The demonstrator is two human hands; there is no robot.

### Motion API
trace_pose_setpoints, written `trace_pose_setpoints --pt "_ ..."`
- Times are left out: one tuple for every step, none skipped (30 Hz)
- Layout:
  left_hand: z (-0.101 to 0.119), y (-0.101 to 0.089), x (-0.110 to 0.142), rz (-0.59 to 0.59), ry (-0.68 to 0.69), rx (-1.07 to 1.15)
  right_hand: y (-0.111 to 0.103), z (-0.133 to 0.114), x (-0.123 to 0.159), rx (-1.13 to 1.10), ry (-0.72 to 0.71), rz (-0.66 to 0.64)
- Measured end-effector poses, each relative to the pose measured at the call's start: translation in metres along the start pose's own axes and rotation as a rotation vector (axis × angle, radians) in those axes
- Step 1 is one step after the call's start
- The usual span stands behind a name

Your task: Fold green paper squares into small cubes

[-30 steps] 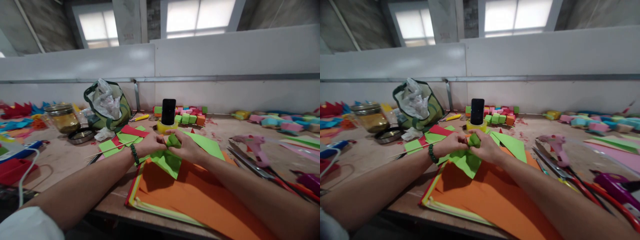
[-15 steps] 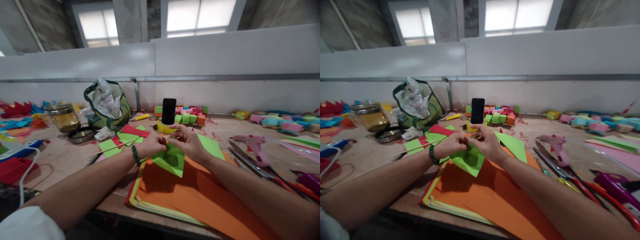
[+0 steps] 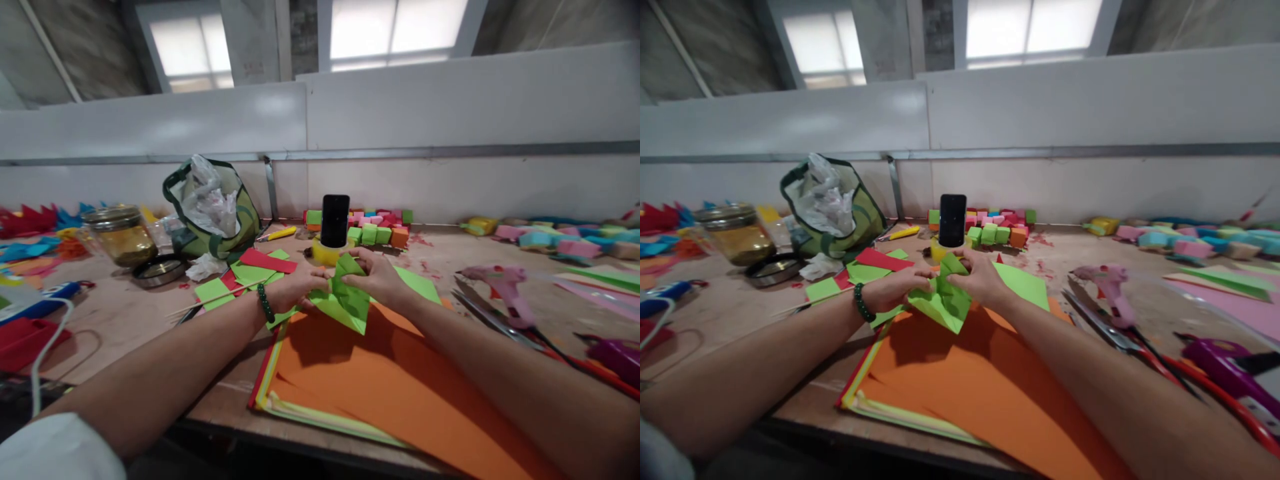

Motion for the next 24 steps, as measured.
trace_pose_setpoints --pt "-0.001 0.000 0.000 -0.002 -0.011 0.010 -0.001 -0.001 0.000 0.000 0.002 0.015" --pt "-0.001 0.000 -0.001 0.005 -0.012 0.014 -0.002 -0.002 0.000 0.005 0.002 0.020" --pt "-0.002 0.000 -0.001 0.020 -0.005 0.013 -0.002 -0.002 0.000 0.012 -0.002 0.022" --pt "-0.002 0.000 -0.002 0.040 0.010 0.006 -0.001 -0.003 0.001 0.026 -0.011 0.020" --pt "-0.001 0.000 -0.002 0.061 0.030 -0.005 0.000 -0.004 0.003 0.051 -0.027 0.020" --pt "-0.001 0.000 -0.002 0.081 0.054 -0.020 0.001 -0.004 0.004 0.087 -0.049 0.022" --pt "-0.001 0.000 -0.002 0.100 0.079 -0.039 0.002 -0.005 0.006 0.131 -0.077 0.027" --pt "-0.001 0.000 -0.003 0.121 0.104 -0.059 0.003 -0.005 0.007 0.179 -0.115 0.035" --pt "0.000 -0.001 -0.003 0.146 0.130 -0.080 0.004 -0.005 0.009 0.230 -0.158 0.043" --pt "0.001 -0.002 -0.004 0.179 0.156 -0.101 0.004 -0.006 0.010 0.275 -0.199 0.050" --pt "0.002 -0.003 -0.004 0.218 0.184 -0.121 0.005 -0.006 0.011 0.306 -0.236 0.056" --pt "0.003 -0.005 -0.003 0.262 0.214 -0.139 0.005 -0.007 0.012 0.320 -0.271 0.067" --pt "0.004 -0.006 -0.002 0.308 0.243 -0.153 0.004 -0.007 0.013 0.320 -0.306 0.085" --pt "0.006 -0.006 0.000 0.355 0.281 -0.162 0.003 -0.009 0.015 0.315 -0.342 0.106" --pt "0.008 -0.006 0.002 0.398 0.332 -0.168 0.002 -0.011 0.016 0.315 -0.386 0.130" --pt "0.010 -0.006 0.005 0.440 0.393 -0.171 0.000 -0.015 0.017 0.326 -0.440 0.155" --pt "0.012 -0.005 0.008 0.477 0.460 -0.174 -0.001 -0.018 0.019 0.348 -0.502 0.177" --pt "0.014 -0.003 0.012 0.510 0.523 -0.179 -0.002 -0.022 0.021 0.377 -0.565 0.192" --pt "0.015 -0.002 0.015 0.540 0.576 -0.184 -0.003 -0.026 0.023 0.401 -0.624 0.199" --pt "0.016 -0.001 0.018 0.562 0.615 -0.190 -0.003 -0.029 0.025 0.411 -0.676 0.203" --pt "0.017 0.001 0.020 0.575 0.636 -0.197 -0.004 -0.032 0.027 0.407 -0.717 0.205" --pt "0.017 0.002 0.022 0.582 0.650 -0.204 -0.004 -0.034 0.028 0.396 -0.747 0.206" --pt "0.018 0.002 0.024 0.584 0.663 -0.212 -0.004 -0.035 0.029 0.384 -0.765 0.207" --pt "0.019 0.003 0.025 0.581 0.675 -0.222 -0.005 -0.035 0.029 0.375 -0.775 0.207"
Point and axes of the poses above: each hand's wrist, its own x-axis away from the middle knuckle, its own y-axis out of the palm, z = x × y, the point moved 4 cm from there along -x, towards the middle knuckle, and after that the axes turned 10 degrees about z, right-handed, at the moved point
